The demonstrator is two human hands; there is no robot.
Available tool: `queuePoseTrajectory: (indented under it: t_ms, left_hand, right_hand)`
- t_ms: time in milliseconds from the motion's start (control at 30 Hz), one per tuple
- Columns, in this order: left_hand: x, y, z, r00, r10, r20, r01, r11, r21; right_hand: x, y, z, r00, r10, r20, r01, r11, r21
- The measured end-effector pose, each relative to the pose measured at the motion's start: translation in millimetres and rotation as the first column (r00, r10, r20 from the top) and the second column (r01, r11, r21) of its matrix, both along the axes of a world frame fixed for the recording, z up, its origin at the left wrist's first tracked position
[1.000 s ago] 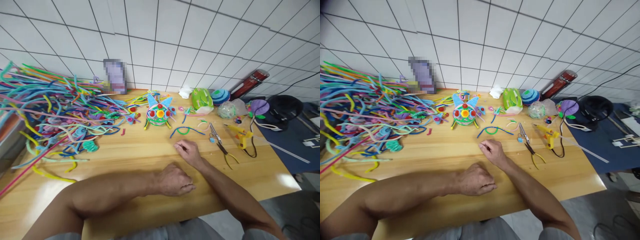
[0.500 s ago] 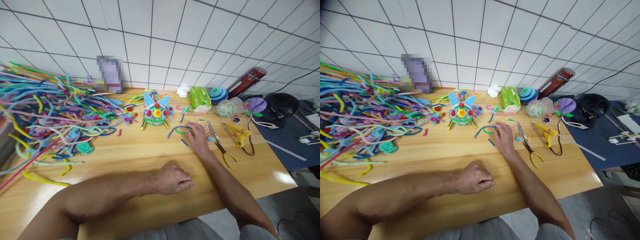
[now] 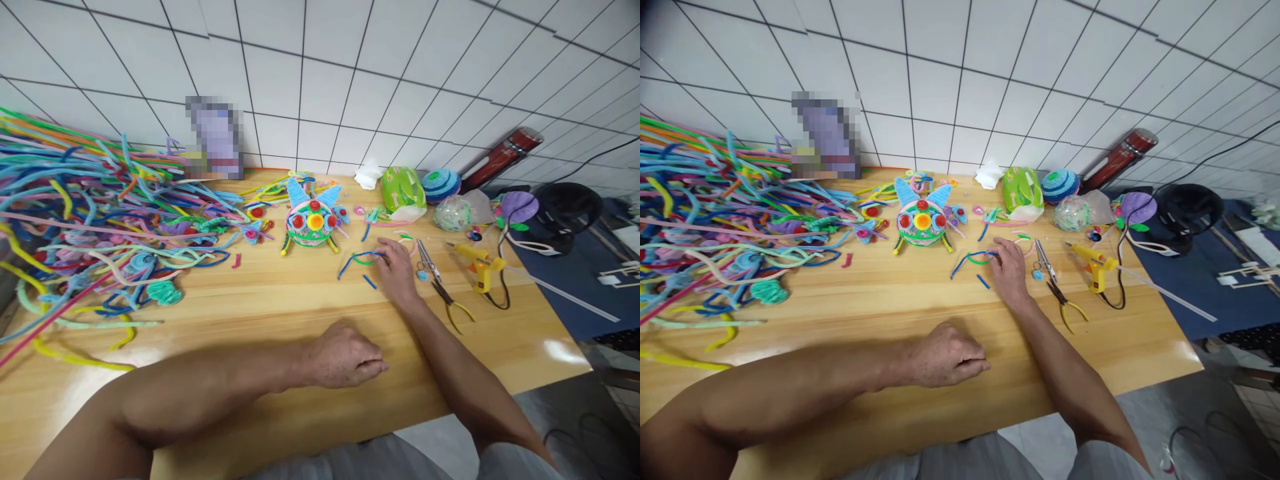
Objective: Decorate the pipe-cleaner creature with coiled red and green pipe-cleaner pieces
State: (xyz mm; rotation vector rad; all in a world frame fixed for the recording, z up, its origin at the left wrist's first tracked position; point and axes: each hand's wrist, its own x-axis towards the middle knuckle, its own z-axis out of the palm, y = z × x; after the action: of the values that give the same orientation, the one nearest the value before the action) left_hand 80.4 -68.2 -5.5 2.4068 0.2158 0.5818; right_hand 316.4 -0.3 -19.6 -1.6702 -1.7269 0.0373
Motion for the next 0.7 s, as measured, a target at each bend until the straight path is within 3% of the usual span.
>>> queuePoseTrajectory:
  t_ms: [133,267,333,433,533,600,700]
  left_hand:
    - [0.2,0.3,-0.6,1.000,-0.006,0.006,0.006,1.000,0.001]
    - [-0.9,0.3,-1.1,1.000,-0.010,0.010,0.010,1.000,-0.002]
    - [-1.5,0.2,-1.2,1.000,-0.009,0.008,0.010,1.000,-0.010]
    - [-1.6,0.3,-0.8,1.000,-0.015,0.005,0.015,1.000,-0.014]
    - [-0.8,0.5,-0.5,1.000,-0.013,-0.001,0.013,1.000,-0.016]
    - [-0.5,0.5,-0.9,1.000,-0.014,-0.004,0.014,1.000,-0.017]
    - [-0.9,0.0,-2.1,1.000,-0.017,0.001,0.017,1.000,-0.021]
  right_hand:
    - [2.4,-1.5,9.6,0.973,-0.098,-0.209,0.107,0.994,0.031]
    - [11.1,-0.9,13.6,0.837,-0.246,-0.489,0.271,0.962,-0.022]
    - [14.4,-1.4,15.3,0.791,-0.292,-0.538,0.334,0.942,-0.020]
    - [12.3,-6.2,21.9,0.874,-0.292,-0.389,0.356,0.929,0.102]
    - [4.0,-13.2,29.3,0.978,-0.182,-0.107,0.201,0.955,0.217]
    - [-1.0,-15.8,29.1,0.994,-0.092,0.051,0.081,0.979,0.188]
    - [-4.0,-14.6,19.8,0.983,0.044,0.179,-0.053,0.998,0.045]
